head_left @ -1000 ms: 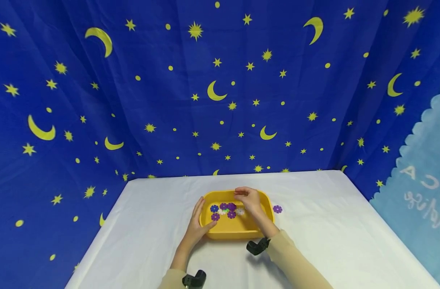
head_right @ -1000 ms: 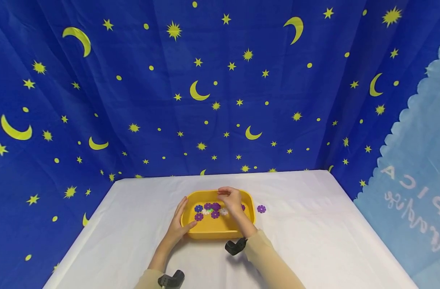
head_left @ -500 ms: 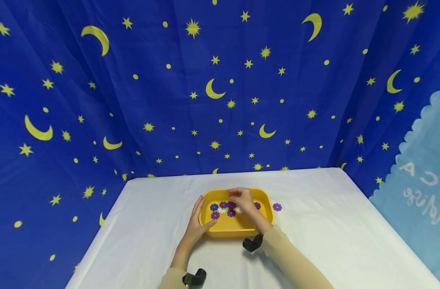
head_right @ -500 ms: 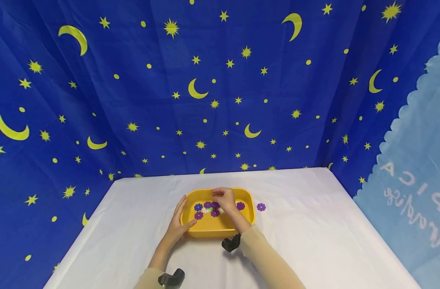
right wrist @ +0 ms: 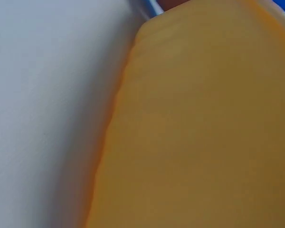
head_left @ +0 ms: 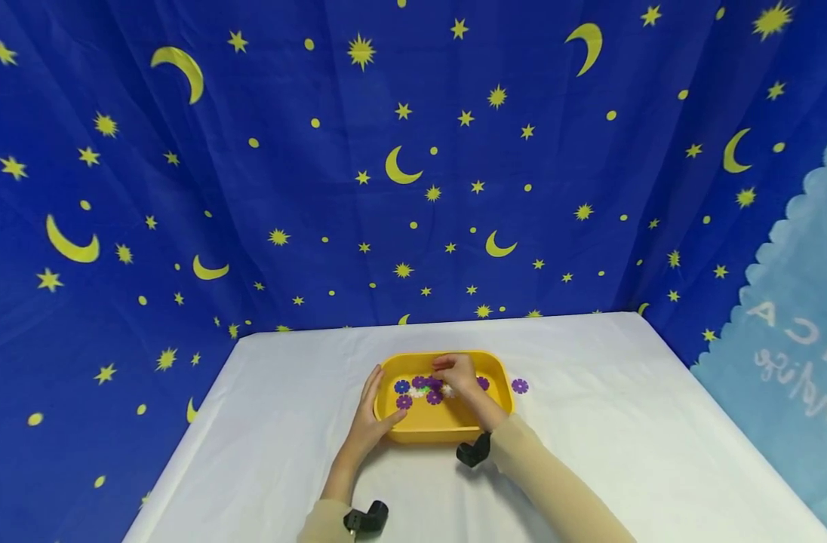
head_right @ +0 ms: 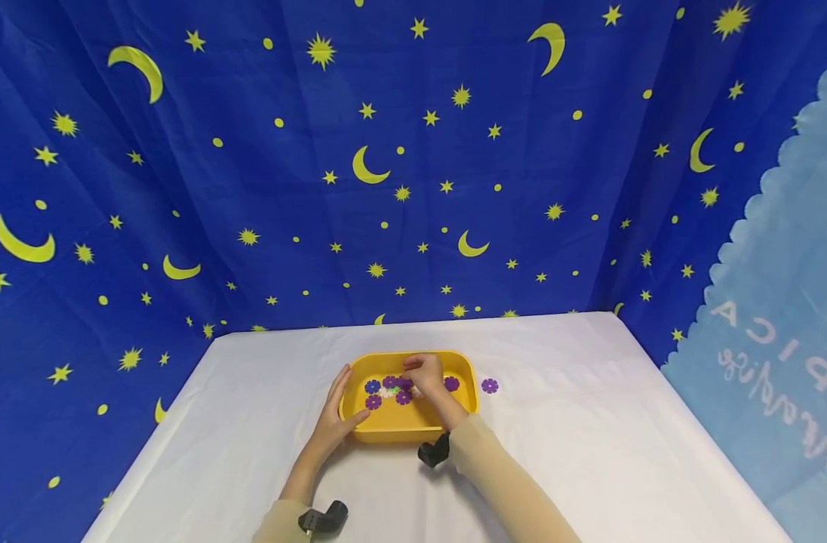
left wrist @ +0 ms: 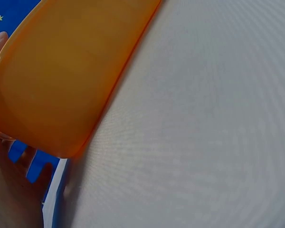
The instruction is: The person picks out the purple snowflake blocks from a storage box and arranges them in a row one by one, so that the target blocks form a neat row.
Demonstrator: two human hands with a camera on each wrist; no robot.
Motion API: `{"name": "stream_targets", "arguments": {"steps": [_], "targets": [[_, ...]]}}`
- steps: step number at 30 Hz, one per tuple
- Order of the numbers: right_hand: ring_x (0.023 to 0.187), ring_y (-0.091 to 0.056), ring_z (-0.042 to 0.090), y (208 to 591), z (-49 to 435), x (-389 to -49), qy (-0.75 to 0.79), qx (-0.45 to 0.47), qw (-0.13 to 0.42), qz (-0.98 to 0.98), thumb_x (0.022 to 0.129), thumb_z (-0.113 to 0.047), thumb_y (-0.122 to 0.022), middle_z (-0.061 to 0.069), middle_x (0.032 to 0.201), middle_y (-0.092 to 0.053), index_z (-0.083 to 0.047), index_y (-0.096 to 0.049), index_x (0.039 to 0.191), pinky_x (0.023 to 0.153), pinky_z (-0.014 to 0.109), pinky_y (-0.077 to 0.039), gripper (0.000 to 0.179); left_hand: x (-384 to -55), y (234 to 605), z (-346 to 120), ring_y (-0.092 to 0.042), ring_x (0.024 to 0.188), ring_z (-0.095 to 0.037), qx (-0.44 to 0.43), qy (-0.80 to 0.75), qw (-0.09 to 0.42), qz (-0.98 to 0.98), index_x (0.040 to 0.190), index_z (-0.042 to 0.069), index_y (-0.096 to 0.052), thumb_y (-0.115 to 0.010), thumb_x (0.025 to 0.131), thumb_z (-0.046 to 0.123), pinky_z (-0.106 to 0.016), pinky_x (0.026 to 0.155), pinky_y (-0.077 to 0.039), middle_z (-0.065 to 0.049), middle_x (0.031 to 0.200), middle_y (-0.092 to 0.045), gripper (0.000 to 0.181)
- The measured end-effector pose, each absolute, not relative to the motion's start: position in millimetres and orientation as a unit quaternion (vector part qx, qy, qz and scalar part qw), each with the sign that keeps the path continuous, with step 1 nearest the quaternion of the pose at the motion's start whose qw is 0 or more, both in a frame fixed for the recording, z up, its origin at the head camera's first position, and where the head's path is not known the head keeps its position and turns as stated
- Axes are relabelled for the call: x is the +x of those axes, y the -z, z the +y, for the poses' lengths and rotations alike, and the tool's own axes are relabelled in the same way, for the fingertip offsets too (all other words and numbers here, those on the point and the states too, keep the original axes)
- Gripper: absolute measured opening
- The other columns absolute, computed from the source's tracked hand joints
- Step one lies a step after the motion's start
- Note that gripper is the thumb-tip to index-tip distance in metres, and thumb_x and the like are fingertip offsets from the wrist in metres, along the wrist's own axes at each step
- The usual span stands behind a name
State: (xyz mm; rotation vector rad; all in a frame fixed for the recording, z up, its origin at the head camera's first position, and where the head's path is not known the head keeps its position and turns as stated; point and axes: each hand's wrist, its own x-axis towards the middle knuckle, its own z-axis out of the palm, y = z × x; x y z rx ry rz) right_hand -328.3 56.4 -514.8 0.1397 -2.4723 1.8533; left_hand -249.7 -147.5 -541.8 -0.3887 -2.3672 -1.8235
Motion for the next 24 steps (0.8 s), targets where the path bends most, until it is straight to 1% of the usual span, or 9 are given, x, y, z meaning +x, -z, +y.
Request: {"name": "stream_targets", "arguments": {"steps": [3, 4, 9, 12, 14, 16, 18, 22, 24], "targets": [[0.078, -0.071, 0.028, 514.5, 55.4, -325.1, -0.587, 0.036, 0.024, -0.809, 0.074, 0.011, -0.072, 0.022, 0.086, -0.072, 0.008, -0.072, 0.089, 0.071, 0.034, -0.061, 0.016, -249.3, 542.9, -147.4, -0.015, 0.147, -0.035, -0.128, 0.603, 0.068, -0.784, 0.151, 0.013, -0.027, -0.075, 0.079, 0.018, -0.058, 0.118, -0.014, -0.009, 0.161, -0.014, 0.086], [0.081, -0.07, 0.031, 510.7, 53.5, -321.8, -0.574, 0.019, 0.018, -0.819, 0.074, 0.012, -0.071, 0.024, 0.089, -0.072, 0.01, -0.071, 0.091, 0.074, 0.037, -0.061, 0.017, -249.6, 543.5, -147.4, -0.016, 0.147, -0.035, -0.129, 0.602, 0.071, -0.784, 0.15, 0.013, -0.028, -0.074, 0.079, 0.017, -0.057, 0.119, -0.014, -0.009, 0.161, -0.014, 0.085], [0.082, -0.07, 0.029, 505.4, 49.7, -315.1, -0.533, 0.014, 0.026, -0.846, 0.074, 0.011, -0.072, 0.024, 0.091, -0.072, 0.01, -0.071, 0.093, 0.074, 0.034, -0.061, 0.019, -252.2, 546.6, -148.2, -0.017, 0.147, -0.036, -0.149, 0.592, 0.094, -0.786, 0.149, 0.008, -0.029, -0.07, 0.082, 0.011, -0.055, 0.119, -0.016, -0.013, 0.16, -0.016, 0.079], [0.08, -0.07, 0.026, 506.1, 48.8, -314.6, -0.528, 0.015, 0.022, -0.849, 0.073, 0.01, -0.073, 0.023, 0.092, -0.072, 0.009, -0.071, 0.094, 0.067, 0.03, -0.06, 0.021, -248.3, 537.8, -148.9, -0.016, 0.146, -0.039, -0.156, 0.593, 0.09, -0.785, 0.148, 0.002, -0.028, -0.069, 0.083, 0.007, -0.057, 0.118, -0.016, -0.018, 0.159, -0.016, 0.078], [0.078, -0.068, 0.023, 507.4, 49.0, -314.7, -0.53, 0.011, 0.01, -0.848, 0.072, 0.01, -0.074, 0.022, 0.093, -0.072, 0.008, -0.071, 0.095, 0.06, 0.026, -0.058, 0.024, -243.6, 528.6, -148.6, -0.014, 0.146, -0.04, -0.155, 0.599, 0.077, -0.782, 0.148, -0.002, -0.027, -0.067, 0.083, 0.004, -0.056, 0.118, -0.015, -0.02, 0.159, -0.014, 0.077], [0.079, -0.067, 0.021, 508.8, 48.5, -314.7, -0.528, 0.013, -0.004, -0.849, 0.07, 0.011, -0.075, 0.022, 0.095, -0.072, 0.008, -0.071, 0.097, 0.057, 0.023, -0.056, 0.028, -238.6, 518.9, -148.6, -0.013, 0.146, -0.041, -0.151, 0.605, 0.063, -0.779, 0.148, -0.004, -0.025, -0.066, 0.084, 0.002, -0.056, 0.118, -0.014, -0.021, 0.159, -0.013, 0.076], [0.08, -0.067, 0.022, 508.6, 47.7, -313.8, -0.525, 0.019, -0.016, -0.851, 0.069, 0.012, -0.075, 0.022, 0.097, -0.071, 0.009, -0.07, 0.1, 0.058, 0.024, -0.057, 0.031, -235.9, 513.3, -149.2, -0.013, 0.146, -0.04, -0.148, 0.606, 0.057, -0.779, 0.148, -0.005, -0.025, -0.065, 0.085, 0.004, -0.057, 0.118, -0.013, -0.021, 0.159, -0.013, 0.075], [0.086, -0.067, 0.028, 507.4, 47.7, -314.0, -0.509, 0.041, -0.017, -0.86, 0.068, 0.014, -0.075, 0.023, 0.098, -0.07, 0.01, -0.068, 0.101, 0.07, 0.031, -0.06, 0.035, -238.8, 509.2, -149.5, -0.014, 0.146, -0.041, -0.151, 0.604, 0.056, -0.78, 0.147, -0.004, -0.027, -0.066, 0.085, 0.006, -0.058, 0.118, -0.013, -0.021, 0.158, -0.015, 0.074], [0.087, -0.067, 0.03, 507.2, 47.7, -314.5, -0.503, 0.053, -0.013, -0.863, 0.067, 0.016, -0.074, 0.025, 0.098, -0.07, 0.011, -0.068, 0.101, 0.073, 0.034, -0.06, 0.036, -241.7, 506.4, -149.8, -0.017, 0.145, -0.041, -0.152, 0.605, 0.057, -0.779, 0.146, -0.005, -0.028, -0.067, 0.085, 0.006, -0.057, 0.118, -0.016, -0.023, 0.157, -0.017, 0.073]]}}
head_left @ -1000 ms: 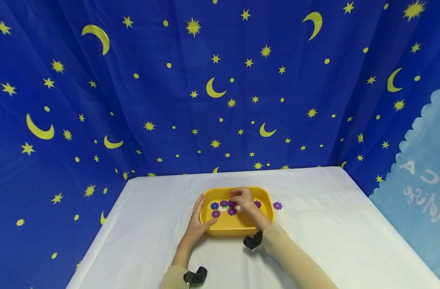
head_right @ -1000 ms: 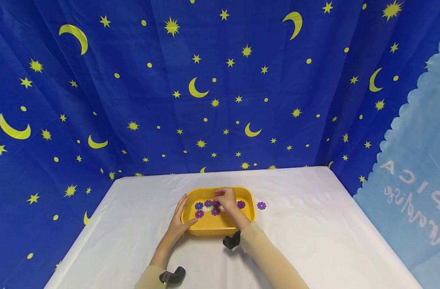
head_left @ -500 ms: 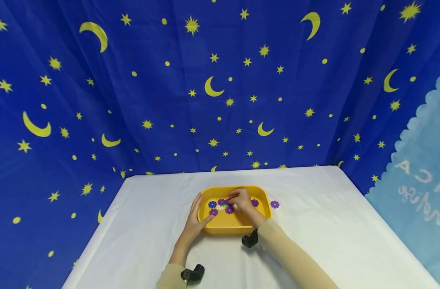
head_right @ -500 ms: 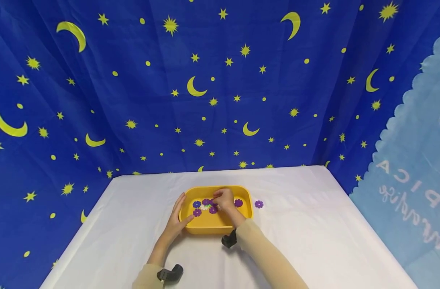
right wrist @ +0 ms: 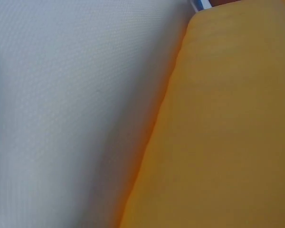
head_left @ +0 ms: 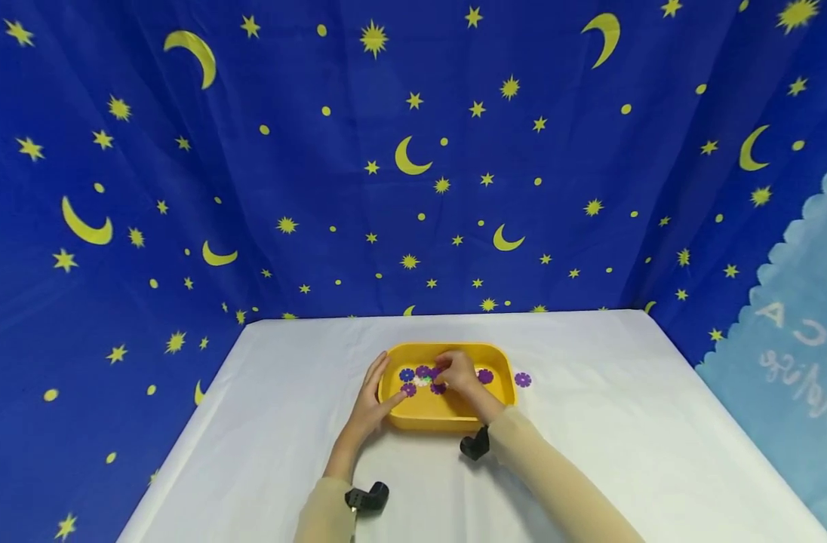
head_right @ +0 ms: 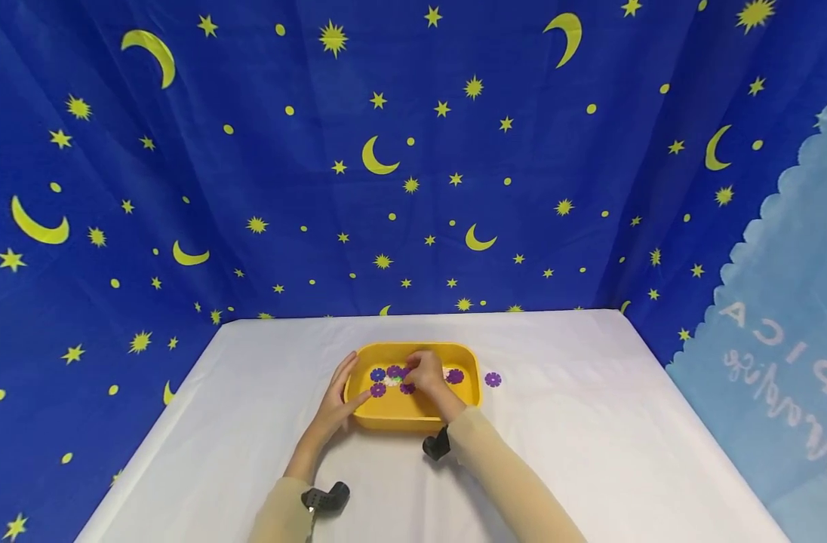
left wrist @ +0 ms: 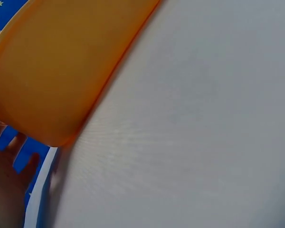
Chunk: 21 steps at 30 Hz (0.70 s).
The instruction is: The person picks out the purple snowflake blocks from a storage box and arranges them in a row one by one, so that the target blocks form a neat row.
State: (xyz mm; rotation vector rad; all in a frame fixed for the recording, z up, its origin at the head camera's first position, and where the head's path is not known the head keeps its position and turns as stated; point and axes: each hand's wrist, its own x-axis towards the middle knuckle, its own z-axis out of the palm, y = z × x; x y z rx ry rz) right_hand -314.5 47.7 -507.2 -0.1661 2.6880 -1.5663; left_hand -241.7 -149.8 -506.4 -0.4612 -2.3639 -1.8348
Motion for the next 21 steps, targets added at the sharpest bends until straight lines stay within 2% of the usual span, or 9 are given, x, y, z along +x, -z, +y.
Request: {"name": "stream_targets", "arguments": {"steps": [6, 10, 13, 18, 21], "targets": [[0.086, -0.066, 0.03, 507.5, 47.5, -315.2, 0.491, -0.063, 0.017, 0.869, 0.067, 0.016, -0.073, 0.025, 0.098, -0.07, 0.011, -0.068, 0.102, 0.073, 0.034, -0.06, 0.036, -253.6, 499.3, -150.8, -0.039, 0.132, -0.044, -0.134, 0.605, 0.06, -0.783, 0.144, -0.004, -0.034, -0.064, 0.088, 0.008, -0.055, 0.111, -0.035, -0.023, 0.151, -0.029, 0.065], [0.084, -0.063, 0.024, 506.4, 46.0, -316.1, 0.489, -0.057, 0.033, 0.87, 0.071, 0.013, -0.073, 0.022, 0.101, -0.069, 0.009, -0.068, 0.105, 0.076, 0.033, -0.06, 0.035, -261.2, 499.0, -153.1, -0.048, 0.124, -0.04, -0.105, 0.61, 0.036, -0.785, 0.146, 0.0, -0.033, -0.062, 0.09, 0.013, -0.051, 0.108, -0.042, -0.023, 0.147, -0.037, 0.065], [0.084, -0.062, 0.023, 506.2, 45.8, -317.6, 0.481, -0.062, 0.037, 0.874, 0.072, 0.012, -0.073, 0.021, 0.102, -0.069, 0.008, -0.067, 0.106, 0.079, 0.033, -0.06, 0.035, -265.8, 501.3, -154.1, -0.044, 0.13, -0.039, -0.098, 0.633, 0.004, -0.767, 0.149, 0.002, -0.026, -0.061, 0.092, 0.017, -0.049, 0.112, -0.038, -0.022, 0.151, -0.034, 0.068], [0.087, -0.064, 0.025, 507.8, 47.2, -318.9, 0.469, -0.077, 0.028, 0.879, 0.071, 0.011, -0.075, 0.022, 0.099, -0.07, 0.009, -0.068, 0.102, 0.082, 0.035, -0.059, 0.032, -269.5, 508.2, -153.3, -0.021, 0.146, -0.034, -0.101, 0.679, -0.04, -0.726, 0.152, 0.006, -0.017, -0.055, 0.096, 0.017, -0.047, 0.121, -0.018, -0.017, 0.159, -0.018, 0.069], [0.087, -0.065, 0.027, 510.2, 47.4, -317.5, 0.467, -0.088, 0.024, 0.88, 0.07, 0.01, -0.076, 0.022, 0.097, -0.07, 0.009, -0.069, 0.1, 0.081, 0.035, -0.059, 0.031, -268.8, 513.3, -153.7, -0.017, 0.148, -0.032, -0.095, 0.693, -0.049, -0.713, 0.153, 0.009, -0.017, -0.051, 0.097, 0.014, -0.046, 0.122, -0.016, -0.014, 0.16, -0.016, 0.066]]}}
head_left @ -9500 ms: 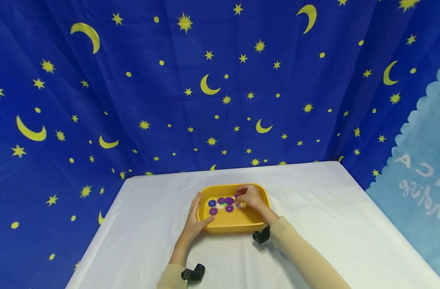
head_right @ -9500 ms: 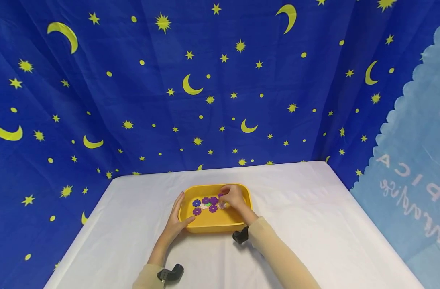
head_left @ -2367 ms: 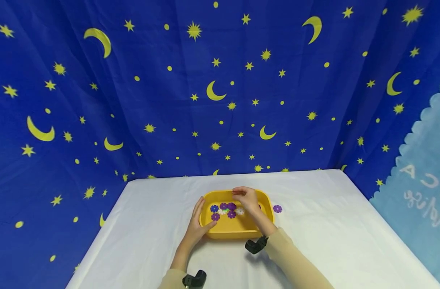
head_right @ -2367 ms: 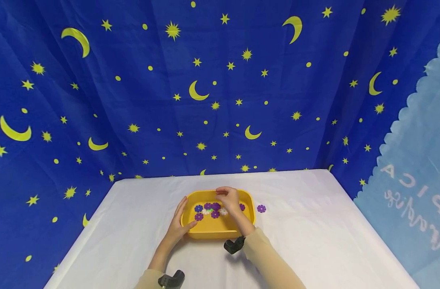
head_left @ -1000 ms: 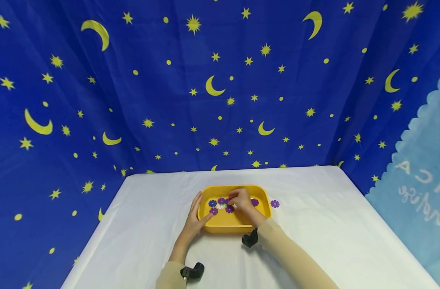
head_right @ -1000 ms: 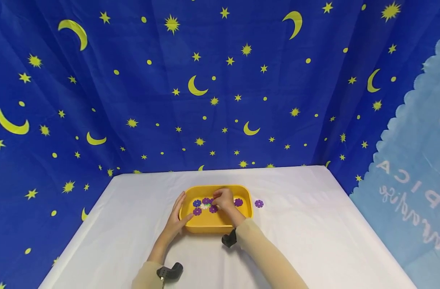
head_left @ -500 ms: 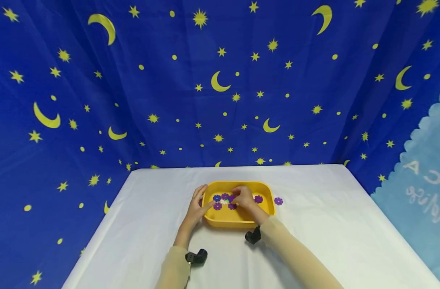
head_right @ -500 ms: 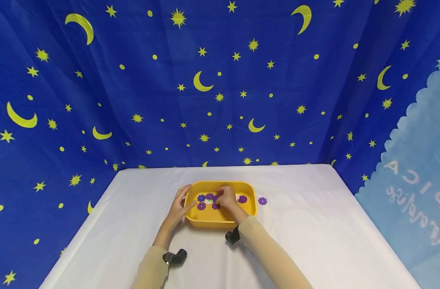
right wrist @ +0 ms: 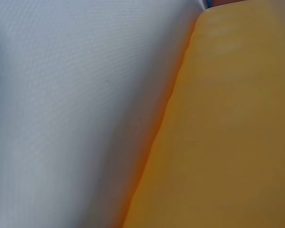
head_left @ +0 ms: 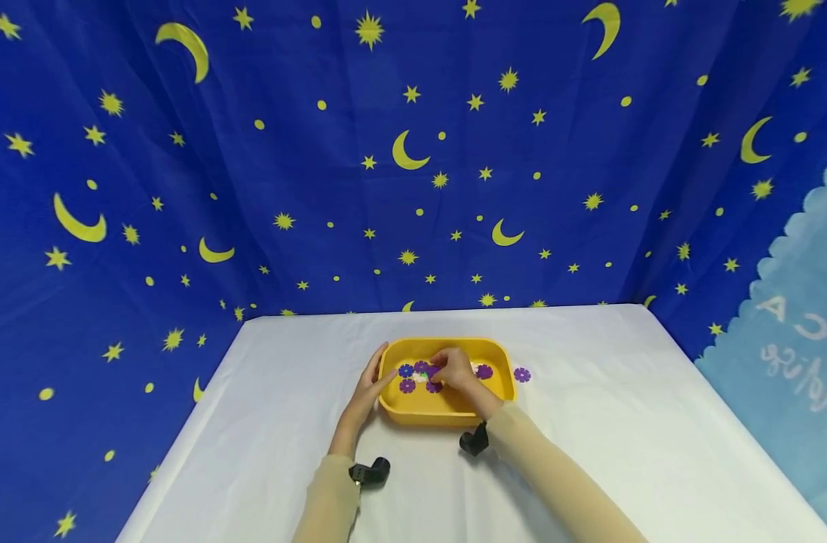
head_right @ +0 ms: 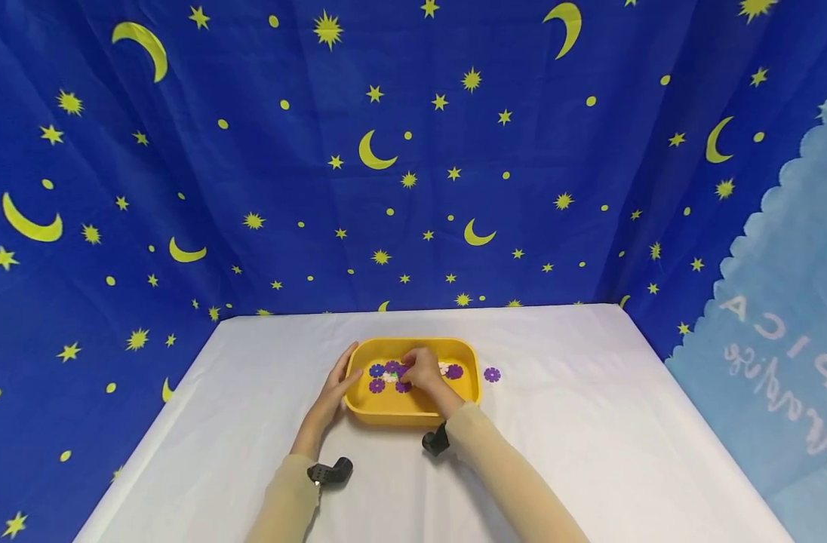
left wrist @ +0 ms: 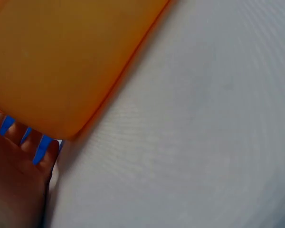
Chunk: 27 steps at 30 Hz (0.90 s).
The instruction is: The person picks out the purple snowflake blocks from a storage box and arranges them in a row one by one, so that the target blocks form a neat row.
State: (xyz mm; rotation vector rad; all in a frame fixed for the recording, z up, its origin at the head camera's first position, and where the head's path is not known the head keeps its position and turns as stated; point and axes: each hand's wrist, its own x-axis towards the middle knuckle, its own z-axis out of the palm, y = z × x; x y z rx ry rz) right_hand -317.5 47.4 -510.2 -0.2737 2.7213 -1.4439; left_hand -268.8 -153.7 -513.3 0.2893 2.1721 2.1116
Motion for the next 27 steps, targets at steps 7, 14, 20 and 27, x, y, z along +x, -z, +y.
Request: {"name": "stream_targets", "arguments": {"steps": [7, 14, 20, 27], "targets": [[0.086, -0.065, 0.027, 511.2, 45.8, -314.5, 0.473, -0.092, 0.022, 0.876, 0.071, 0.008, -0.076, 0.021, 0.095, -0.07, 0.009, -0.069, 0.098, 0.081, 0.037, -0.058, 0.028, -265.2, 519.8, -156.7, -0.018, 0.147, -0.032, 0.092, -0.692, 0.04, 0.715, 0.153, 0.009, -0.018, -0.05, 0.097, 0.014, -0.047, 0.122, -0.016, -0.014, 0.16, -0.017, 0.064], [0.083, -0.064, 0.025, 508.7, 46.3, -315.1, 0.487, -0.085, 0.003, 0.869, 0.073, 0.008, -0.074, 0.021, 0.094, -0.069, 0.008, -0.068, 0.096, 0.076, 0.034, -0.059, 0.024, -265.0, 519.3, -157.3, -0.016, 0.148, -0.031, 0.078, -0.69, 0.035, 0.719, 0.152, 0.011, -0.021, -0.052, 0.097, 0.017, -0.046, 0.122, -0.013, -0.012, 0.16, -0.018, 0.064], [0.08, -0.064, 0.023, 499.1, 50.5, -311.6, 0.528, -0.065, -0.029, 0.846, 0.075, 0.005, -0.075, 0.02, 0.094, -0.07, 0.005, -0.069, 0.095, 0.073, 0.032, -0.059, 0.021, -266.7, 518.4, -157.2, -0.017, 0.148, -0.031, 0.083, -0.694, 0.031, 0.714, 0.152, 0.01, -0.021, -0.051, 0.097, 0.016, -0.046, 0.122, -0.013, -0.013, 0.16, -0.018, 0.063], [0.078, -0.065, 0.02, 489.6, 65.7, -306.6, 0.584, -0.051, -0.08, 0.806, 0.075, 0.003, -0.075, 0.023, 0.096, -0.07, 0.006, -0.069, 0.096, 0.07, 0.025, -0.058, 0.022, -266.7, 517.8, -155.0, -0.019, 0.147, -0.032, 0.085, -0.695, 0.036, 0.713, 0.152, 0.01, -0.02, -0.051, 0.097, 0.016, -0.046, 0.122, -0.016, -0.014, 0.159, -0.019, 0.064]]}}
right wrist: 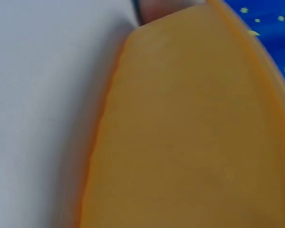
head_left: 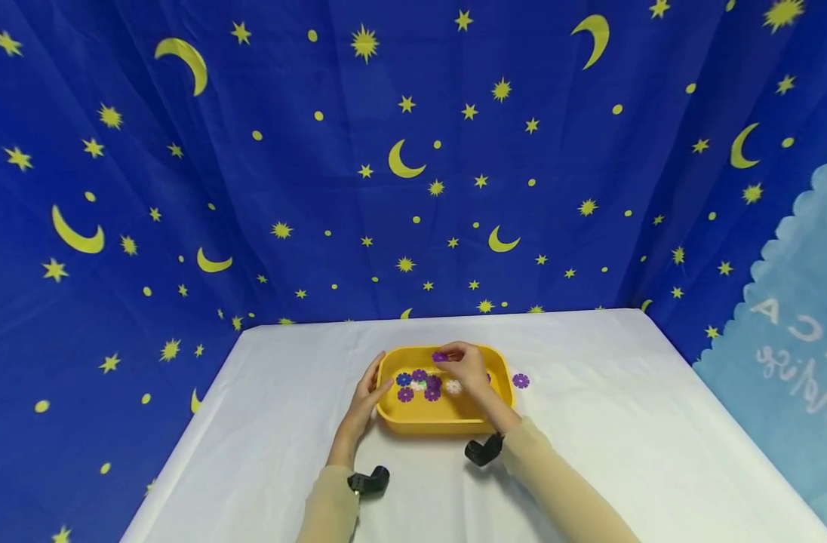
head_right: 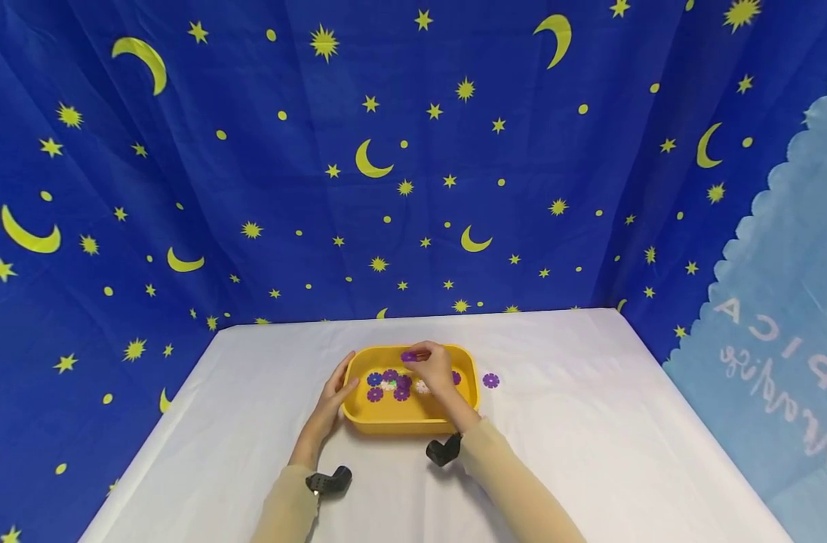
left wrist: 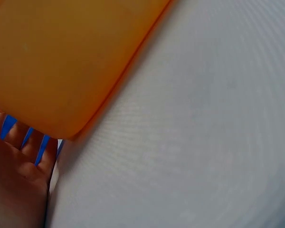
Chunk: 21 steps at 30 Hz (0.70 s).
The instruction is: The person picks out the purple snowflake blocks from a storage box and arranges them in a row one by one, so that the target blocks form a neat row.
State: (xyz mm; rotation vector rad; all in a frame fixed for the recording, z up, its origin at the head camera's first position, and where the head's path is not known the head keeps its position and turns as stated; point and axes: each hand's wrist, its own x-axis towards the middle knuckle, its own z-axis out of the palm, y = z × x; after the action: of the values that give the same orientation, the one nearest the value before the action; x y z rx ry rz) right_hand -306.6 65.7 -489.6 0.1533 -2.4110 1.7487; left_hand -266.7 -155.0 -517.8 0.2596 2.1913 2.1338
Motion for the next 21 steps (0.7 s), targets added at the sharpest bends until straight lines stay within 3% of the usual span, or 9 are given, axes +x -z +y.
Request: {"name": "stream_targets", "arguments": {"steps": [7, 21], "targets": [[0.074, -0.059, 0.013, 483.1, 81.4, -300.3, -0.61, 0.039, 0.097, -0.785, 0.075, 0.001, -0.076, 0.023, 0.099, -0.069, 0.005, -0.07, 0.099, 0.062, 0.011, -0.049, 0.025, -266.4, 518.0, -154.0, -0.021, 0.147, -0.032, 0.079, -0.692, 0.035, 0.717, 0.152, 0.01, -0.022, -0.053, 0.097, 0.018, -0.048, 0.121, -0.017, -0.014, 0.159, -0.021, 0.064], [0.078, -0.061, 0.012, 477.3, 91.2, -283.3, -0.621, 0.031, 0.091, -0.778, 0.073, 0.002, -0.076, 0.021, 0.1, -0.069, 0.003, -0.069, 0.099, 0.068, 0.013, -0.053, 0.027, -266.7, 517.8, -153.2, -0.02, 0.147, -0.031, 0.081, -0.7, 0.031, 0.709, 0.152, 0.01, -0.022, -0.051, 0.097, 0.012, -0.045, 0.122, -0.014, -0.014, 0.159, -0.021, 0.062]]}}
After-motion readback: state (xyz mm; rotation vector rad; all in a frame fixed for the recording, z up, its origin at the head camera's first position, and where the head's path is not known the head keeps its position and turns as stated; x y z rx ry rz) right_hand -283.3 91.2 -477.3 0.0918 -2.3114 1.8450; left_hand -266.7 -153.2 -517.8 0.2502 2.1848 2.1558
